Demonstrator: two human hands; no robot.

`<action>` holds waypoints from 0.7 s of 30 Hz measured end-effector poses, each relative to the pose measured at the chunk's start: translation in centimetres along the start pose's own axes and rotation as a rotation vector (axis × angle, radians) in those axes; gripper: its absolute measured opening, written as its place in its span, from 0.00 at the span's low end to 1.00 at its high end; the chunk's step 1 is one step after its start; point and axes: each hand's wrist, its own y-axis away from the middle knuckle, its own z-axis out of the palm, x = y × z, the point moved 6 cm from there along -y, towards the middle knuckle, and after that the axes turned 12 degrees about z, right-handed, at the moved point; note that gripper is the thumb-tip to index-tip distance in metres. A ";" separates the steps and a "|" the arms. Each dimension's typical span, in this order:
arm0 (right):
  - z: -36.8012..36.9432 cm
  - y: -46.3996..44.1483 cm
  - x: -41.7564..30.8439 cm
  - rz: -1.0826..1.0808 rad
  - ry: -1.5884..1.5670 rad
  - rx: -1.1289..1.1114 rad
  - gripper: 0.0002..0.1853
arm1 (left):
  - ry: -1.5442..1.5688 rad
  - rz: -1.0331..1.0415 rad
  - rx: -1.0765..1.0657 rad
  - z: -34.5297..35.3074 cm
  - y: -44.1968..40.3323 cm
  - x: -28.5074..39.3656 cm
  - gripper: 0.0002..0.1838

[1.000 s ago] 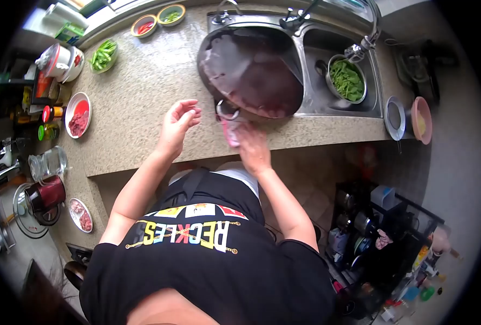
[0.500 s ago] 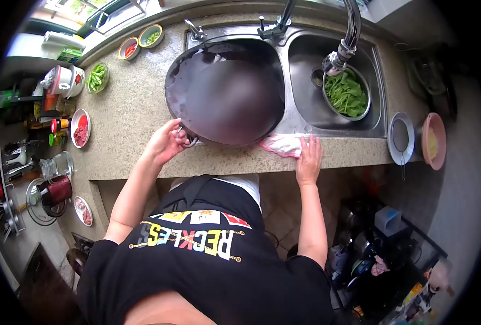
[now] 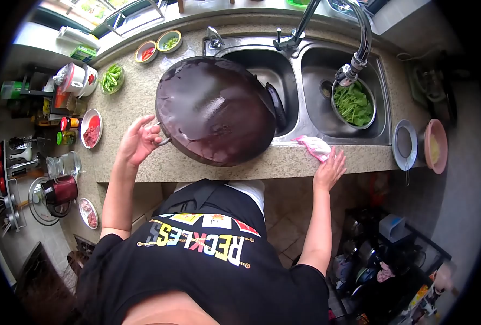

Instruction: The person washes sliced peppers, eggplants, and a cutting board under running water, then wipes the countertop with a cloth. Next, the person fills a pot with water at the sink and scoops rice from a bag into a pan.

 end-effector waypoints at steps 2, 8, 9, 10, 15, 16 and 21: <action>0.1 0.2 -0.4 0.075 0.072 0.034 0.35 | 0.022 0.036 -0.007 -1.7 0.8 2.0 0.14; -2.1 2.5 -6.1 0.045 0.005 0.005 0.40 | -0.058 0.114 0.155 -11.5 1.2 6.3 0.12; -2.1 3.0 -7.9 -0.006 -0.008 -0.012 0.41 | -0.052 0.117 0.152 -12.7 1.2 6.7 0.12; -2.5 3.8 -10.0 -0.064 -0.049 -0.053 0.41 | -0.074 0.139 0.161 -14.4 1.1 6.9 0.12; -1.3 8.8 -21.1 -0.458 -0.311 -0.163 0.30 | -0.121 0.178 0.273 -20.8 -0.2 6.3 0.10; -1.1 9.6 -23.1 -0.469 -0.361 -0.234 0.29 | -0.115 0.177 0.284 -22.2 -0.8 5.8 0.11; 2.0 12.2 -29.3 -0.455 -0.501 -0.457 0.30 | -0.280 0.185 0.343 -27.2 -2.9 3.6 0.17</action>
